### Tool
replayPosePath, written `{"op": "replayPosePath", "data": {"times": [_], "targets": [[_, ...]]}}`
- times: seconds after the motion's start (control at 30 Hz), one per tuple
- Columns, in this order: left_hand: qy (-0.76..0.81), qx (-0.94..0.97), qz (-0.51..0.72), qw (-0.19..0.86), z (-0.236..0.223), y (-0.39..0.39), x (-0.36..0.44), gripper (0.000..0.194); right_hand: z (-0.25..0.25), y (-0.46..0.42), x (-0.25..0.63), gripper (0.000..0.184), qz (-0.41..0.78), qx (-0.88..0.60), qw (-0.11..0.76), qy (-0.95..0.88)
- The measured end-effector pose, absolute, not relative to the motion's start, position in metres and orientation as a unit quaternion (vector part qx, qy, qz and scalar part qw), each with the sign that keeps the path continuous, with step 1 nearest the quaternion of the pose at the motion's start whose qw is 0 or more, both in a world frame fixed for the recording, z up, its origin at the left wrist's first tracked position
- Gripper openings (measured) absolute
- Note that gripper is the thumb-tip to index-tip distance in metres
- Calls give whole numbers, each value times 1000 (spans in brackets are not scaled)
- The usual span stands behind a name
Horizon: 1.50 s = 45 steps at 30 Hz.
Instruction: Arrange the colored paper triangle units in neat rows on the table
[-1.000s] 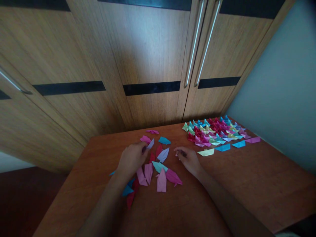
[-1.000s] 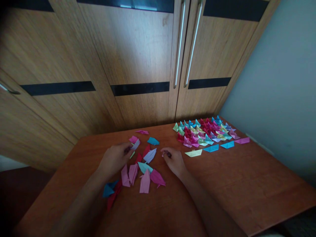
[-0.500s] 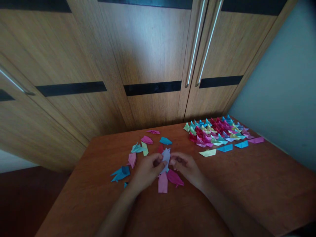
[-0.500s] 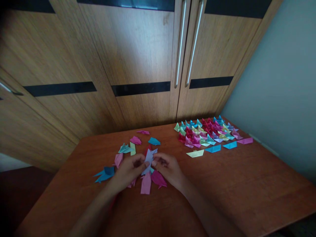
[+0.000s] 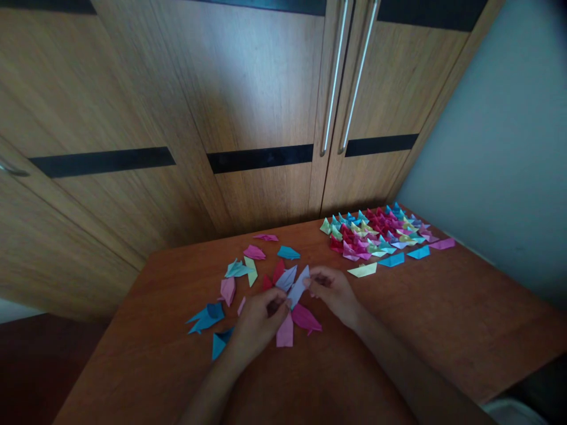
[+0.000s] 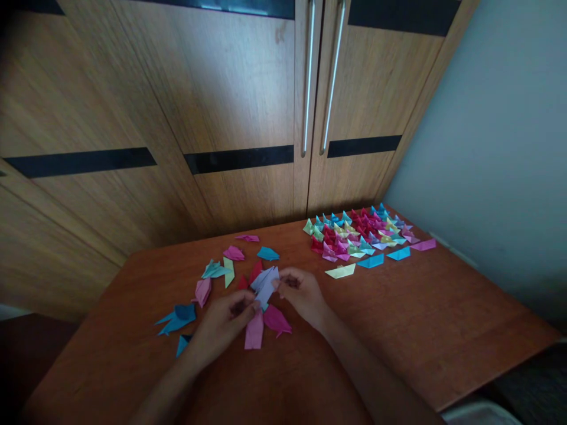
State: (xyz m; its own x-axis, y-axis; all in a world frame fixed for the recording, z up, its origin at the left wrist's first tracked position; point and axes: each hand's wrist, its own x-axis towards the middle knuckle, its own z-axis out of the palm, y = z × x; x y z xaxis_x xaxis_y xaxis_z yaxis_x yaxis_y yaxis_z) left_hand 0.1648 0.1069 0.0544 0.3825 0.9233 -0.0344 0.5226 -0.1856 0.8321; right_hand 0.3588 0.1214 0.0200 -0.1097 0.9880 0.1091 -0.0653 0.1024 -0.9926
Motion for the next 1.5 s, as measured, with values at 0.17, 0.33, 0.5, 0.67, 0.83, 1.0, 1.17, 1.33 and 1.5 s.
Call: {"op": "replayPosePath", "data": {"times": [0.17,0.33,0.5,0.67,0.83,1.0,1.17,1.33,1.5], "targets": [[504,729,252,389,51,106,163,24,19,121,357,29,526,-432,509,-527],[506,715,271,400,51,108,163,25,19,122,355,26,513,-436,525,-521],[505,704,289,407,52,105,159,22,16,129,372,28,482,-476,537,-502],[498,728,260,392,54,93,151,25,7,116,436,39,412,-560,530,-485],[494,757,224,365,56,81,141,23,-6,88,508,36,231,-743,391,-491],[497,760,214,359,56,80,138,22,-14,72,534,33,86,-831,191,-515],[498,761,211,358,53,82,138,22,-25,60,523,34,-49,-763,178,-619],[499,762,210,355,53,82,138,22,-35,46,510,36,-109,-665,178,-717],[499,764,207,352,56,82,139,22,-33,42,499,39,-119,-665,144,-723]]}}
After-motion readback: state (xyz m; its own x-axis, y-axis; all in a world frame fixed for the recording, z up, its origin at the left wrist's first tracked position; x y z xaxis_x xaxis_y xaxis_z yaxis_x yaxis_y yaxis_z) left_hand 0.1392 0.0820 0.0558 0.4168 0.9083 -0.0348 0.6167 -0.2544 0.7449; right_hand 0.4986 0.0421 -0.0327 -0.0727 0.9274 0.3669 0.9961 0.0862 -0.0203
